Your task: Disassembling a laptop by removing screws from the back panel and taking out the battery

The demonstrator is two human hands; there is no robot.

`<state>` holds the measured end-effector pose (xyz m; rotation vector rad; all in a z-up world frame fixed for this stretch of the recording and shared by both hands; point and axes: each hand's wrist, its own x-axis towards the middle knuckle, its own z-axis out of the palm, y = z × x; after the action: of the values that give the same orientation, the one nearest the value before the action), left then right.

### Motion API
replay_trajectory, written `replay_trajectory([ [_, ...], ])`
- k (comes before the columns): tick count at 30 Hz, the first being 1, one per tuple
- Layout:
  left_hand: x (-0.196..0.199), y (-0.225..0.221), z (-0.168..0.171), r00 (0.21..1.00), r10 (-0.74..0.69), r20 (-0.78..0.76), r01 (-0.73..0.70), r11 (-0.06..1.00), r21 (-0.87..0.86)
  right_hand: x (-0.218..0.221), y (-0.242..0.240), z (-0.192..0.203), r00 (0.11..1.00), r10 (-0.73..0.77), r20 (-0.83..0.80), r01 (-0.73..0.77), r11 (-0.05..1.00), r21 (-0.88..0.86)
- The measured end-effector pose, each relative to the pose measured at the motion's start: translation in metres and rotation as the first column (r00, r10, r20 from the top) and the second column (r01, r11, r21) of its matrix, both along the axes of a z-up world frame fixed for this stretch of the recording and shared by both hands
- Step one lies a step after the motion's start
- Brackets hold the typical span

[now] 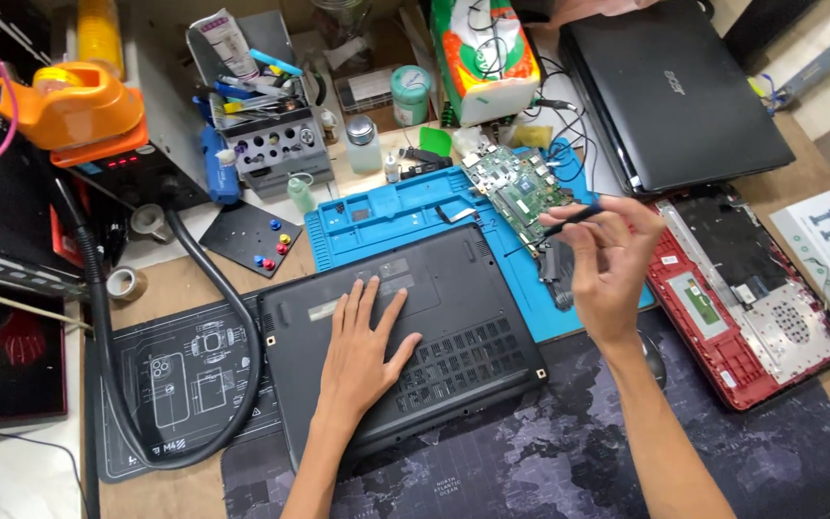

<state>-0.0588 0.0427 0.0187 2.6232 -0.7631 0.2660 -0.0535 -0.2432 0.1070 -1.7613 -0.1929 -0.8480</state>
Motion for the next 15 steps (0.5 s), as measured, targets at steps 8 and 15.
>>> replay_trajectory([
  [8,0.001,0.0,-0.012,0.997,0.021,0.072,-0.025,0.998,0.055,0.011,0.007,-0.009,0.992,0.124,-0.002,-0.123,0.985,-0.12],
  [15,0.001,-0.001,-0.014,0.996,0.028,0.09,-0.034,0.998,0.057,0.016,0.01,-0.018,0.996,0.09,-0.004,-0.089,0.981,-0.171],
])
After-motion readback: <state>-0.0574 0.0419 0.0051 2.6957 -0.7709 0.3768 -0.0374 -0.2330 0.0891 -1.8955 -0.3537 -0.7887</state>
